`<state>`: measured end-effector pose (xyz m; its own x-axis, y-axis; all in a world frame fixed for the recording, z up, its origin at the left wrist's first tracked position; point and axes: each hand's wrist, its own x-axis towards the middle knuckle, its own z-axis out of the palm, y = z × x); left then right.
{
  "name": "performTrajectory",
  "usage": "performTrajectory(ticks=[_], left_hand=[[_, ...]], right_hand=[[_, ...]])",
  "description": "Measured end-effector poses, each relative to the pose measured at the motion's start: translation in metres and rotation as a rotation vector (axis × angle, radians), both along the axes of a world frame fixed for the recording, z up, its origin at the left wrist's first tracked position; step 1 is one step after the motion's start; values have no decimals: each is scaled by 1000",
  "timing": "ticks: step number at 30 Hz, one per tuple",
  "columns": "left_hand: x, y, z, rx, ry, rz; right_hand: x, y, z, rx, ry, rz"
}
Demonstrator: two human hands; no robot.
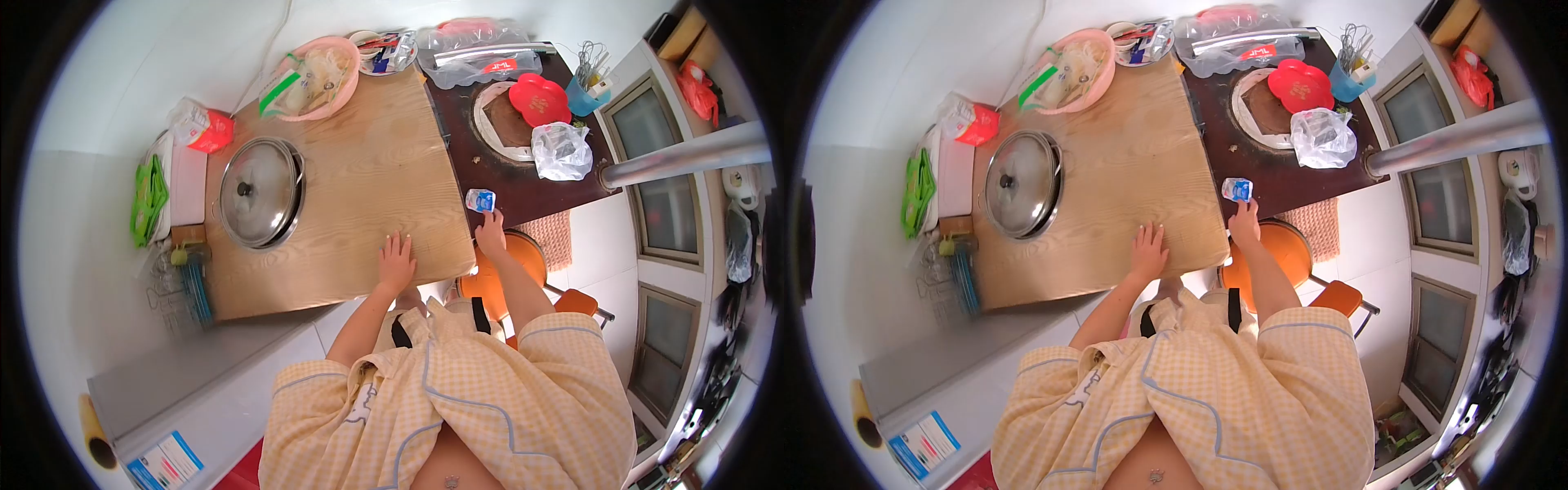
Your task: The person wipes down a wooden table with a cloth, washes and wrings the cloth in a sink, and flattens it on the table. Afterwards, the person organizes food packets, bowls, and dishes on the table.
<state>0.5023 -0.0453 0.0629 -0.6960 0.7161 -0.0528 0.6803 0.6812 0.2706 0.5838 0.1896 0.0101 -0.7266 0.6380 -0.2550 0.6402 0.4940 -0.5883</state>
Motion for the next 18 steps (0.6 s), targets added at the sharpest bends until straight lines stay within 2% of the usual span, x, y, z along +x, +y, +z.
performTrajectory(ticks=[1,3,4,5,7,8,10,11,13,14,15,17,18], left_hand=[[9,-4,0,-65,-15,18],[28,-7,-1,-70,-31,-9],[37,-7,-1,-77,-54,-46],[44,-7,-2,-69,-50,-61],[59,-8,0,-107,-43,-255],[65,-8,1,-97,-36,-280],[74,-9,3,-100,-99,-603],[75,-8,0,-92,-85,-640],[80,-7,-10,-202,-308,-922],[84,-10,-12,-48,-293,-977],[84,-10,-13,-52,-284,-1027],[90,-9,-19,45,-446,-926],[95,-12,-11,277,-393,-862]], right_hand=[[5,-6,1,3,5,10],[17,-18,6,111,81,266],[22,-20,-2,330,9,497],[31,-23,-10,338,7,482],[47,-41,-3,-108,189,150],[54,-46,1,-94,194,127],[69,-56,8,-206,129,87],[76,-61,10,-264,100,62],[97,-69,10,-284,114,1],[109,-76,13,-306,111,-28],[120,-83,16,-328,109,-60],[148,-99,19,-275,140,-145],[163,-110,22,-232,156,-178]])
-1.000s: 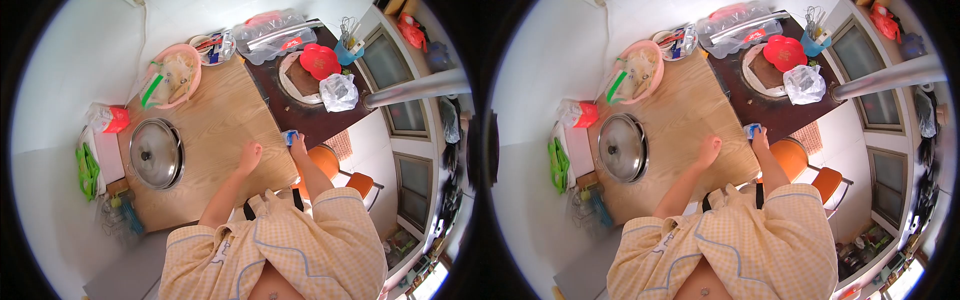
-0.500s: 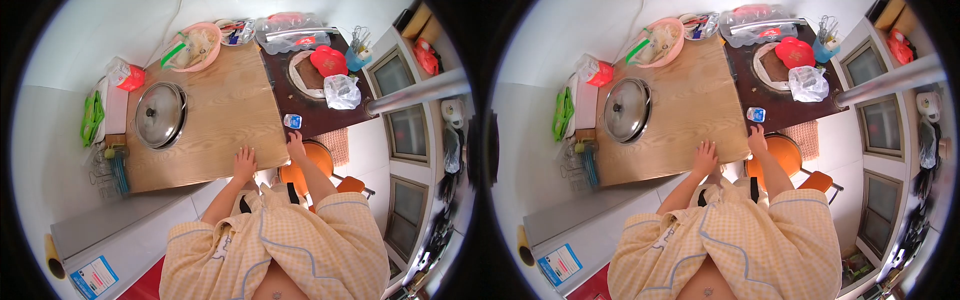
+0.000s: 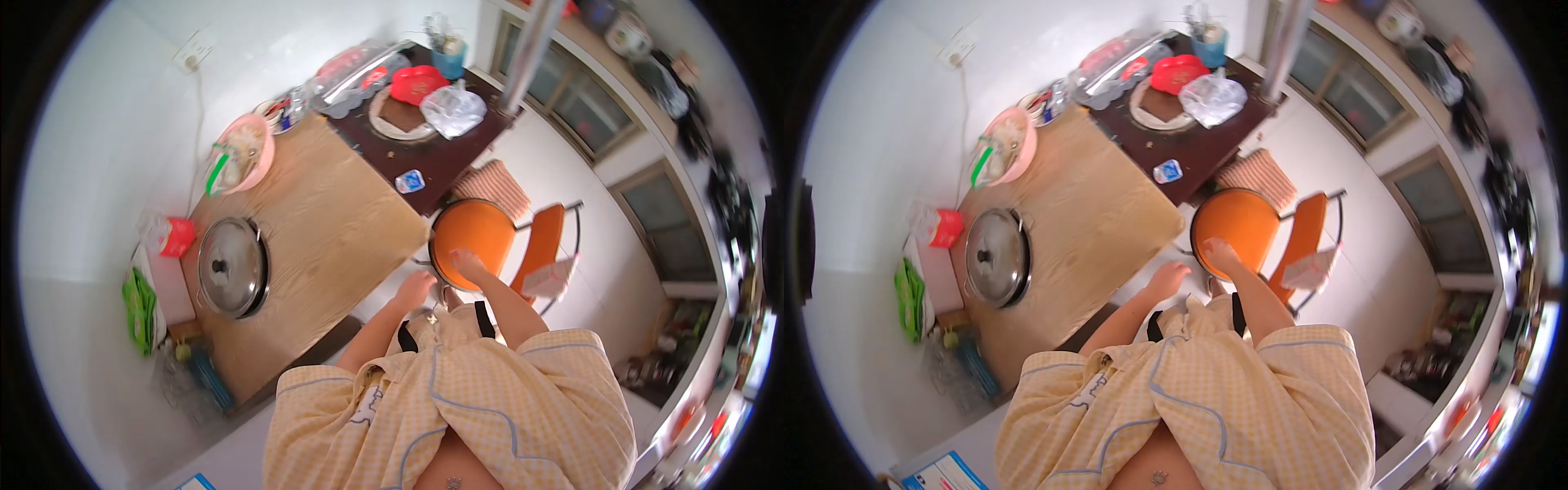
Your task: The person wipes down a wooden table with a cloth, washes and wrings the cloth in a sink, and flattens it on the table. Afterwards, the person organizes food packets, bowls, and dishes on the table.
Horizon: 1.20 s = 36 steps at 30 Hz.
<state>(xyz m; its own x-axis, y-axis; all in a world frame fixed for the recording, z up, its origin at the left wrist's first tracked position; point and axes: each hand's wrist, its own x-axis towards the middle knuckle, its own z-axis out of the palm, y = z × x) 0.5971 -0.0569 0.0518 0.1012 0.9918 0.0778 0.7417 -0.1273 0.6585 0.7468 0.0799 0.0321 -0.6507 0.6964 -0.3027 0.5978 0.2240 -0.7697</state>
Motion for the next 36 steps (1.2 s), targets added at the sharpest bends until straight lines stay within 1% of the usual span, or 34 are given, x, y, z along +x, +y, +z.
performTrajectory(ticks=[1,3,4,5,7,8,9,11,12,14,15,16,17,18,19,20,21,22,23,25,27,28,29,32,33,34,35,36], left_hand=[[2,-4,-4,4,-5,-46],[4,-8,-9,-73,-89,59],[6,-8,-7,-30,-16,6],[11,-7,-5,-26,-24,-20],[23,-8,5,-73,71,-34],[31,-8,9,-22,91,-40],[40,-8,10,-20,91,-54],[57,-5,12,-103,99,-53],[63,-4,12,-99,88,-97],[79,-2,13,-86,72,-87],[85,2,16,-77,58,-73],[90,5,26,-136,90,-107],[94,8,22,-124,93,-108],[100,11,23,-52,88,-105],[108,15,23,16,78,-99],[114,17,23,-134,69,-99],[121,24,20,-127,60,-96],[128,27,16,-158,101,-73],[136,28,11,-193,140,-47],[150,36,11,-206,117,1],[156,45,13,-238,89,68],[156,48,15,-248,89,77],[154,51,17,-252,56,135],[133,75,9,-221,28,247],[121,87,6,-187,39,288],[108,102,2,-237,9,334],[95,118,-1,-242,15,337],[81,135,-4,-238,-11,396]], right_hand=[[12,-10,6,4,-5,-46],[37,-28,20,7,-244,-129],[50,-40,18,25,-214,-232],[65,-48,18,27,-222,-258],[89,-66,29,-96,-221,-333],[101,-74,31,-25,-161,-341],[109,-79,36,-58,-136,-388],[130,-88,32,82,-74,-366],[135,-91,31,87,-74,-374],[145,-94,29,207,-56,-446],[150,-93,27,217,-52,-448],[154,-90,25,230,-33,-424],[160,-85,24,240,-16,-399],[164,-81,29,213,11,-401],[168,-77,40,118,6,-423],[175,-74,40,215,21,-383],[180,-69,43,314,35,-338],[188,-68,46,199,24,-401],[195,-64,48,198,15,-390],[205,-53,49,151,86,-409],[211,-42,49,112,68,-393],[211,-38,47,119,66,-412],[211,-36,46,124,62,-431],[200,-20,45,108,48,-400],[195,-14,41,184,83,-341],[191,-9,37,148,101,-377],[186,-4,34,109,119,-416],[180,3,34,102,87,-427]])
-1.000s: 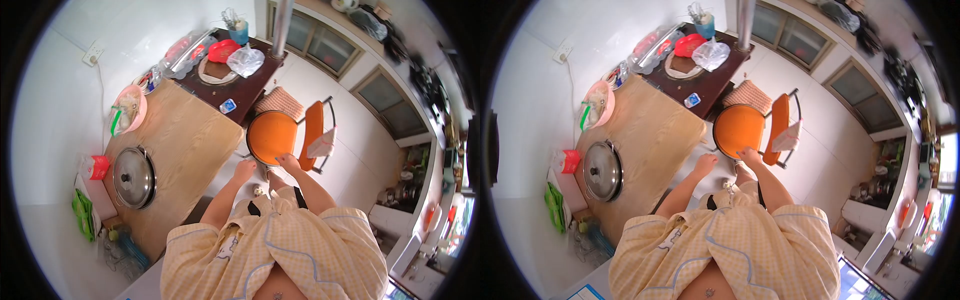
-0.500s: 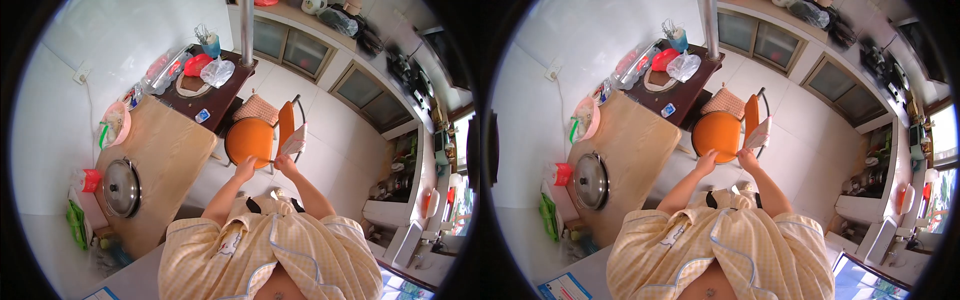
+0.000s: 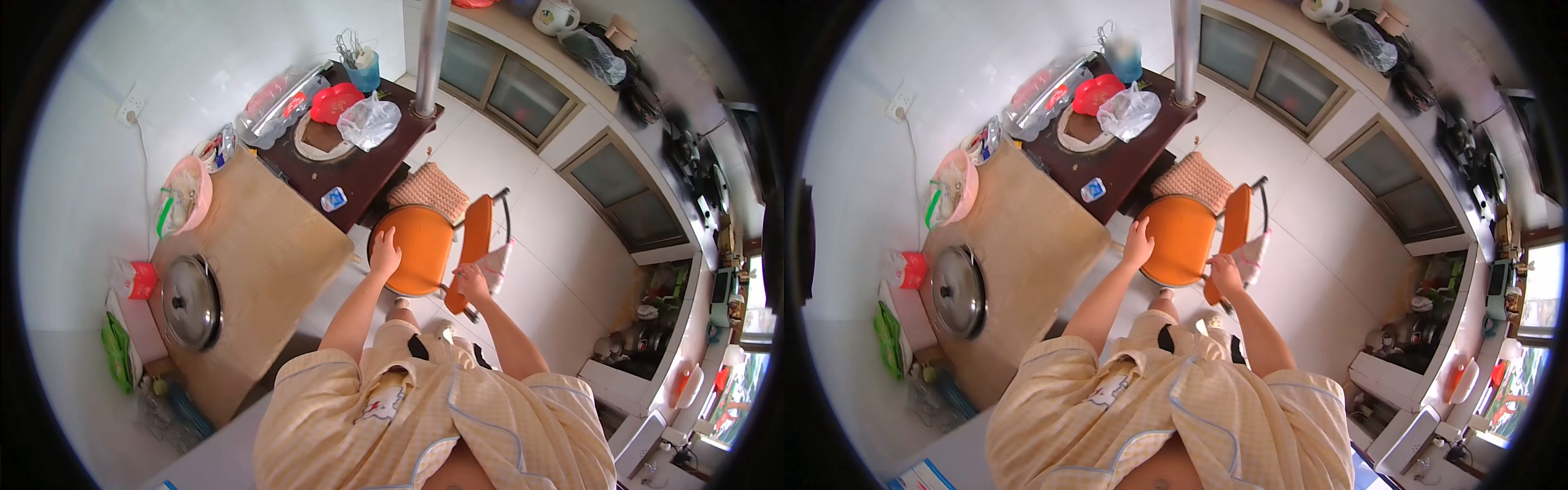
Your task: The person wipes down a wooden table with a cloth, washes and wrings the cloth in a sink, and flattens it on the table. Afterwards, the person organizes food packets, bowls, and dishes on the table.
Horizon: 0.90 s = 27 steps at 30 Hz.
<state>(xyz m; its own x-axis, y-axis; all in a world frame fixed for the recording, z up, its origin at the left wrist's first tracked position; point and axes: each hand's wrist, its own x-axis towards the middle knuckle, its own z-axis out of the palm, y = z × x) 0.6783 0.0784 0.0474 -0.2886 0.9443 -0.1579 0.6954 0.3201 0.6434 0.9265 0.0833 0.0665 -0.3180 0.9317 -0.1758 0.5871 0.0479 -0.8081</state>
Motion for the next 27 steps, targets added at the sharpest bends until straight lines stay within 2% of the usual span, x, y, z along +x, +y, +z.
performTrajectory(ticks=[1,3,6,11,13,15,18,21,23,25,27], left_hand=[[-17,20,-5,16,-15,59],[-51,64,-6,-71,-79,109],[-95,128,6,-63,-76,220],[-151,215,-13,103,191,209],[-162,235,-16,62,225,172],[-171,246,-31,84,351,83],[-167,236,-43,200,170,73],[-154,207,-43,317,43,-21],[-149,191,-33,293,-10,-61],[-150,191,-26,248,38,-53],[-156,208,-22,341,221,-13]], right_hand=[[-7,8,-8,18,70,-41],[-15,19,-7,-14,-30,-65],[-36,36,-11,-31,-88,-99],[-67,57,-27,-170,-36,-135],[-77,63,-32,-186,-14,-140],[-83,71,-36,-212,-21,-141],[-95,84,-41,-96,-159,-3],[-120,106,-31,-469,-40,-163],[-141,118,-19,-475,-9,-179],[-154,126,-19,-465,51,-176],[-159,129,-23,-432,10,-143]])
